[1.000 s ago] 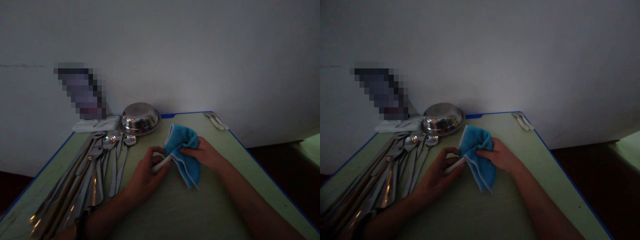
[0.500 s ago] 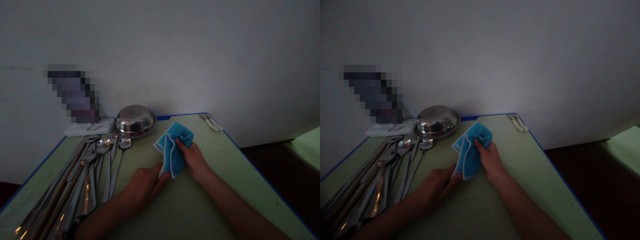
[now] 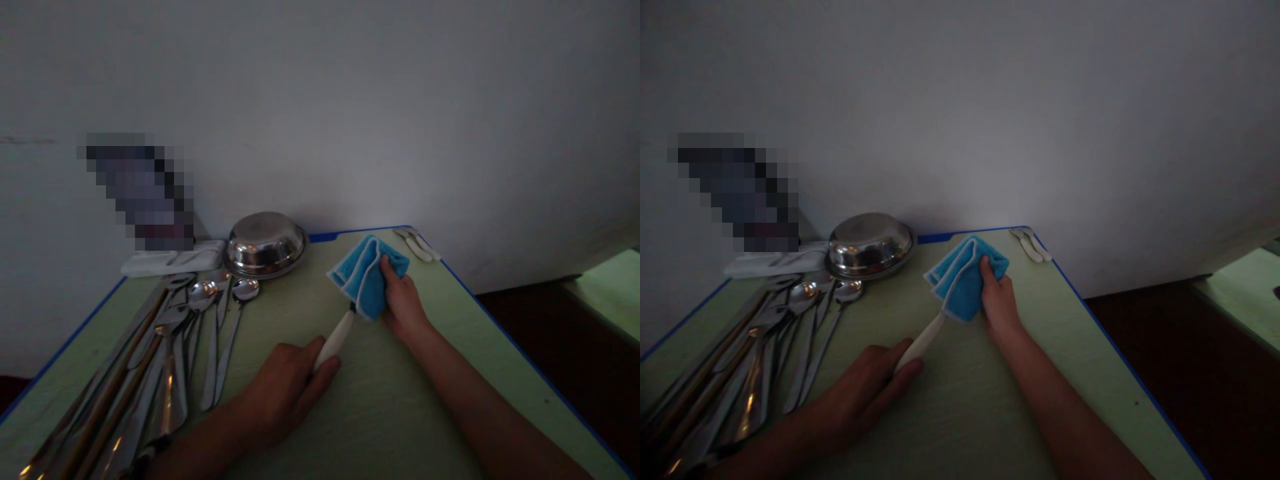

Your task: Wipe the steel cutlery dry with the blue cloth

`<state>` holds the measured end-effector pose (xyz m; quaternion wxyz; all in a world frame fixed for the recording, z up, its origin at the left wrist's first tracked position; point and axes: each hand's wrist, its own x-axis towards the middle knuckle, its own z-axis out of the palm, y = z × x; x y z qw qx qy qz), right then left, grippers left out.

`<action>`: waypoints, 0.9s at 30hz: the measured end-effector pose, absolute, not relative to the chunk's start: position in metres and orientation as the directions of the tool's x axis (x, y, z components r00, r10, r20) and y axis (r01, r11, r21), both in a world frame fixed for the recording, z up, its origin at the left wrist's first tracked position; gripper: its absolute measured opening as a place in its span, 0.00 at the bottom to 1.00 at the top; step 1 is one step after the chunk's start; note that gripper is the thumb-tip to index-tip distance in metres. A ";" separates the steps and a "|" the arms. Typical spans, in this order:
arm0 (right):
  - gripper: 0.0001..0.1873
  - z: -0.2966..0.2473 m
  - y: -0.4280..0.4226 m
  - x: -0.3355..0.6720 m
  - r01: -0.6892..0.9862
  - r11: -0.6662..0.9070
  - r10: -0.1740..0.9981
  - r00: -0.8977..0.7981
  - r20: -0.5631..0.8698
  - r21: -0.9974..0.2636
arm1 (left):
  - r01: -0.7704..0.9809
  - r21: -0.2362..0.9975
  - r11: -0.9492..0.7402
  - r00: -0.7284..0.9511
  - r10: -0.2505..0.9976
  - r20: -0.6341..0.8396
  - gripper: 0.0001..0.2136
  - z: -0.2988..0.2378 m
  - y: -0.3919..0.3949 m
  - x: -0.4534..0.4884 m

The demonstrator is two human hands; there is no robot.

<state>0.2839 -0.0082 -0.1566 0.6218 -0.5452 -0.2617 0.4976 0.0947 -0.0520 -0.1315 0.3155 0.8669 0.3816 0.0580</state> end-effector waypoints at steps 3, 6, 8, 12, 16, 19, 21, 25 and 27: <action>0.19 -0.151 -0.007 0.282 -0.452 -0.102 0.913 0.310 -0.264 -0.886 | 0.625 0.648 -0.435 0.670 0.726 -0.159 0.16 -0.127 -0.052 0.094; 0.21 -0.147 -0.006 0.282 -0.539 -0.067 0.902 0.328 -0.282 -0.840 | 0.587 0.727 -0.355 0.642 0.751 -0.151 0.15 -0.125 -0.051 0.092; 0.23 -0.146 -0.004 0.287 -0.590 -0.013 0.891 0.359 -0.277 -0.807 | 0.546 0.784 -0.296 0.609 0.782 -0.129 0.14 -0.127 -0.050 0.091; 0.24 -0.146 -0.001 0.298 -0.562 0.057 0.920 0.351 -0.175 -0.825 | 0.444 0.873 -0.202 0.460 0.888 -0.028 0.15 -0.138 -0.047 0.090; 0.24 -0.146 -0.003 0.294 -0.496 -0.023 0.956 0.244 -0.164 -0.868 | 0.400 0.890 -0.217 0.405 0.913 0.041 0.16 -0.143 -0.046 0.090; 0.23 -0.146 -0.008 0.284 -0.519 -0.078 0.981 0.114 -0.159 -0.851 | 0.428 0.874 -0.229 0.447 0.894 0.015 0.15 -0.141 -0.046 0.090; 0.23 -0.147 -0.012 0.279 -0.492 -0.100 0.990 0.040 -0.137 -0.865 | 0.450 0.859 -0.242 0.503 0.864 -0.020 0.14 -0.138 -0.046 0.091; 0.18 -0.151 -0.018 0.276 -0.226 -0.113 0.994 -0.013 -0.113 -0.968 | 0.523 0.783 -0.338 0.630 0.771 -0.088 0.14 -0.134 -0.047 0.092; 0.15 -0.152 -0.020 0.276 -0.122 -0.090 0.996 -0.033 -0.087 -0.988 | 0.561 0.731 -0.389 0.667 0.735 -0.120 0.14 -0.133 -0.047 0.092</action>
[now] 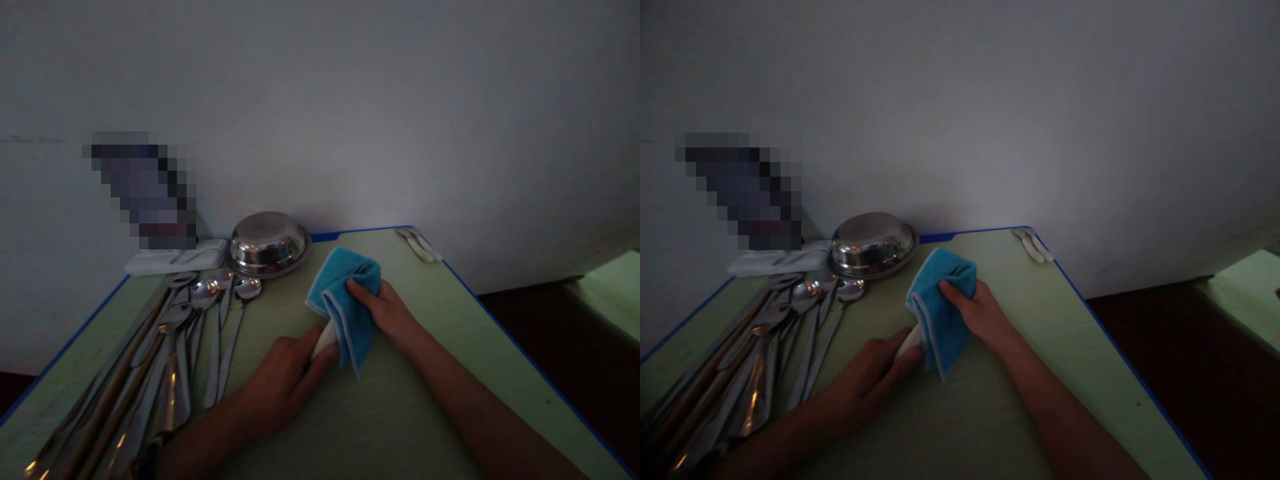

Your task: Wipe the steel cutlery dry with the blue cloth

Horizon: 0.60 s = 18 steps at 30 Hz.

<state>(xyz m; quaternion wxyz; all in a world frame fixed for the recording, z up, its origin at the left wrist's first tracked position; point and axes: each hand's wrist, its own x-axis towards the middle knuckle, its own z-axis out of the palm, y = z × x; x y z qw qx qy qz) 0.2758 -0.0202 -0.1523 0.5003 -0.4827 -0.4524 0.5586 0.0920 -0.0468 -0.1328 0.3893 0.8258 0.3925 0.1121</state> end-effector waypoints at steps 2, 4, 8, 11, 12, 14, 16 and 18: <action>0.14 -0.152 -0.021 0.276 -0.122 -0.074 0.997 -0.045 -0.069 -0.990 | 0.575 0.706 -0.415 0.677 0.725 -0.125 0.15 -0.133 -0.047 0.092; 0.12 -0.151 -0.021 0.276 -0.178 -0.106 0.994 -0.033 -0.102 -0.978 | 0.584 0.694 -0.421 0.670 0.733 -0.119 0.14 -0.133 -0.047 0.093; 0.07 -0.149 -0.020 0.279 -0.264 -0.197 0.979 -0.006 -0.202 -0.944 | 0.593 0.699 -0.400 0.629 0.772 -0.092 0.13 -0.133 -0.047 0.092; 0.10 -0.148 -0.020 0.281 -0.273 -0.200 0.979 -0.020 -0.202 -0.941 | 0.556 0.754 -0.349 0.564 0.825 -0.034 0.13 -0.134 -0.046 0.091; 0.10 -0.148 -0.021 0.281 -0.268 -0.201 0.979 -0.024 -0.202 -0.942 | 0.545 0.767 -0.339 0.549 0.835 -0.021 0.13 -0.134 -0.046 0.091; 0.09 -0.149 -0.021 0.280 -0.265 -0.209 0.978 -0.031 -0.209 -0.941 | 0.532 0.779 -0.332 0.545 0.839 -0.014 0.13 -0.135 -0.046 0.090; 0.09 -0.149 -0.021 0.279 -0.295 -0.215 0.976 -0.035 -0.215 -0.931 | 0.529 0.781 -0.333 0.561 0.827 -0.028 0.13 -0.136 -0.046 0.091; 0.10 -0.149 -0.022 0.279 -0.332 -0.229 0.972 -0.035 -0.230 -0.915 | 0.529 0.780 -0.334 0.568 0.823 -0.033 0.13 -0.136 -0.046 0.091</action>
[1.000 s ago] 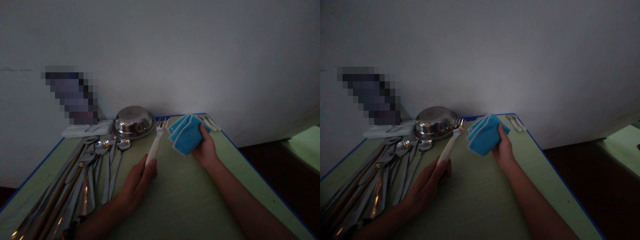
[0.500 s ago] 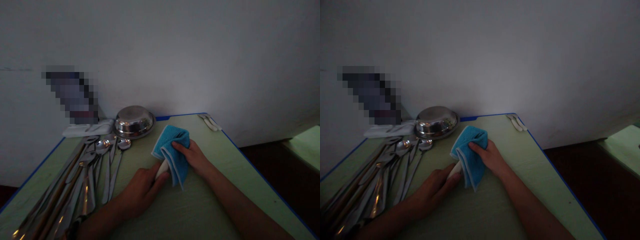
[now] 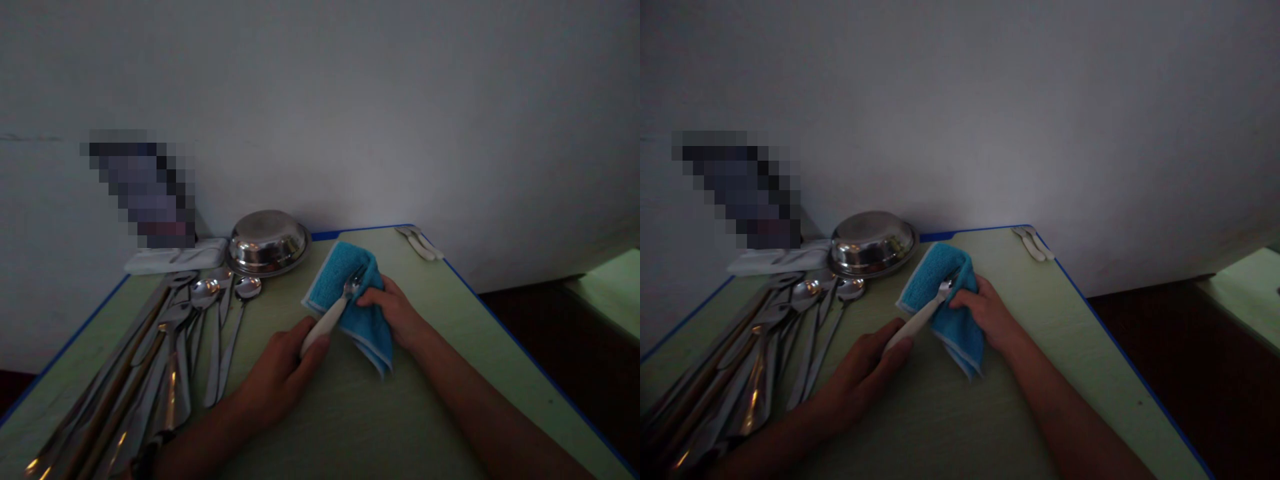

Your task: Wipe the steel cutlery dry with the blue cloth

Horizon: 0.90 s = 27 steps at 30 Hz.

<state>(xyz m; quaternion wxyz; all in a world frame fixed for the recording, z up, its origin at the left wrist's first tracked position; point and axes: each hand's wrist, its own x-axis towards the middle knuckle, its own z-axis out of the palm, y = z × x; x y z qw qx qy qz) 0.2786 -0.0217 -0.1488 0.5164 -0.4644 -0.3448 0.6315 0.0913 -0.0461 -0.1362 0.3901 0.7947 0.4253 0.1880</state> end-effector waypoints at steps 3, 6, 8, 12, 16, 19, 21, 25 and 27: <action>0.10 -0.149 -0.022 0.278 -0.350 -0.261 0.964 -0.047 -0.261 -0.900 | 0.527 0.781 -0.335 0.576 0.817 -0.037 0.13 -0.136 -0.046 0.093; 0.11 -0.150 -0.022 0.278 -0.307 -0.218 0.976 -0.074 -0.205 -0.926 | 0.537 0.771 -0.342 0.585 0.810 -0.047 0.13 -0.136 -0.045 0.093; 0.10 -0.152 -0.021 0.278 -0.273 -0.181 0.983 -0.089 -0.163 -0.945 | 0.537 0.768 -0.349 0.595 0.802 -0.053 0.13 -0.135 -0.045 0.093; 0.11 -0.153 -0.020 0.278 -0.240 -0.156 0.986 -0.095 -0.137 -0.958 | 0.529 0.766 -0.365 0.613 0.788 -0.048 0.13 -0.134 -0.046 0.092; 0.11 -0.153 -0.019 0.278 -0.184 -0.125 0.990 -0.087 -0.110 -0.975 | 0.540 0.755 -0.371 0.620 0.782 -0.060 0.13 -0.134 -0.046 0.092; 0.10 -0.154 -0.019 0.278 -0.148 -0.129 0.991 -0.063 -0.121 -0.980 | 0.543 0.753 -0.372 0.615 0.787 -0.053 0.12 -0.136 -0.045 0.092; 0.07 -0.155 -0.020 0.279 -0.175 -0.155 0.988 -0.020 -0.154 -0.972 | 0.542 0.752 -0.375 0.615 0.787 -0.050 0.13 -0.137 -0.045 0.092; 0.05 -0.159 -0.019 0.279 -0.291 -0.188 0.977 0.039 -0.208 -0.938 | 0.531 0.762 -0.371 0.617 0.785 -0.047 0.13 -0.137 -0.046 0.091; 0.04 -0.158 -0.019 0.279 -0.253 -0.188 0.976 0.062 -0.210 -0.949 | 0.534 0.761 -0.369 0.617 0.785 -0.052 0.13 -0.136 -0.047 0.091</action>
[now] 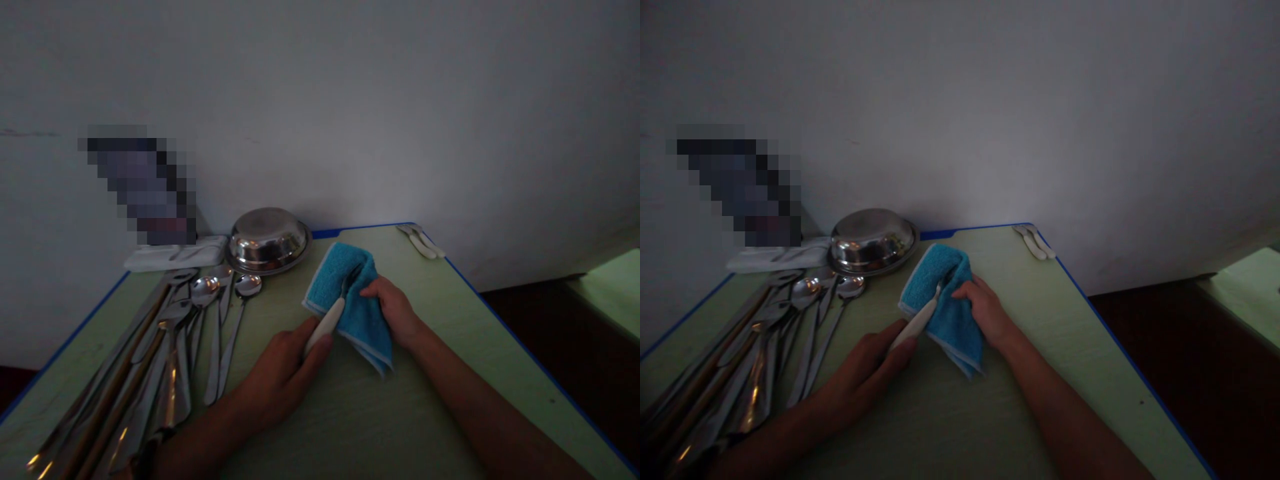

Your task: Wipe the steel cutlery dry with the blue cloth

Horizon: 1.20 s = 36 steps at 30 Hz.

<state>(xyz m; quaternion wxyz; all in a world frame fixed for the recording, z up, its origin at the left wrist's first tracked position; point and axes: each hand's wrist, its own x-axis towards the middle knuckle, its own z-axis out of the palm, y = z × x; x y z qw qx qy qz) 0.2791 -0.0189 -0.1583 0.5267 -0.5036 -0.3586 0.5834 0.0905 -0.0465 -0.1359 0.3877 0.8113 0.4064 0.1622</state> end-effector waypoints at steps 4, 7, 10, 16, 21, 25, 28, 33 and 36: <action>0.08 -0.155 -0.018 0.278 -0.138 -0.149 0.989 -0.023 -0.148 -0.979 | 0.533 0.762 -0.367 0.619 0.783 -0.056 0.13 -0.135 -0.046 0.091; 0.10 -0.153 -0.018 0.278 -0.098 -0.056 0.994 -0.099 -0.047 -0.994 | 0.527 0.762 -0.377 0.627 0.778 -0.048 0.13 -0.136 -0.045 0.092; 0.11 -0.153 -0.019 0.279 -0.049 -0.008 0.995 -0.104 -0.003 -0.999 | 0.542 0.745 -0.388 0.633 0.772 -0.058 0.13 -0.138 -0.045 0.092; 0.12 -0.148 -0.020 0.278 -0.019 0.026 0.996 -0.080 0.028 -0.999 | 0.555 0.733 -0.393 0.632 0.772 -0.065 0.13 -0.138 -0.046 0.091; 0.12 -0.147 -0.020 0.277 -0.027 0.035 0.997 -0.063 0.037 -0.999 | 0.551 0.730 -0.405 0.638 0.768 -0.055 0.12 -0.138 -0.046 0.091; 0.13 -0.148 -0.020 0.276 -0.025 0.034 0.998 -0.044 0.035 -0.999 | 0.573 0.699 -0.427 0.640 0.766 -0.056 0.13 -0.138 -0.046 0.091; 0.13 -0.147 -0.020 0.275 0.007 0.041 0.999 -0.021 0.041 -0.999 | 0.591 0.680 -0.433 0.650 0.755 -0.084 0.14 -0.137 -0.046 0.092; 0.16 -0.148 -0.021 0.273 0.105 0.036 0.999 0.019 0.039 -0.994 | 0.601 0.645 -0.472 0.678 0.728 -0.099 0.15 -0.137 -0.047 0.091; 0.18 -0.151 -0.020 0.273 0.141 0.019 0.999 0.036 0.024 -0.990 | 0.583 0.657 -0.478 0.689 0.720 -0.087 0.15 -0.138 -0.047 0.091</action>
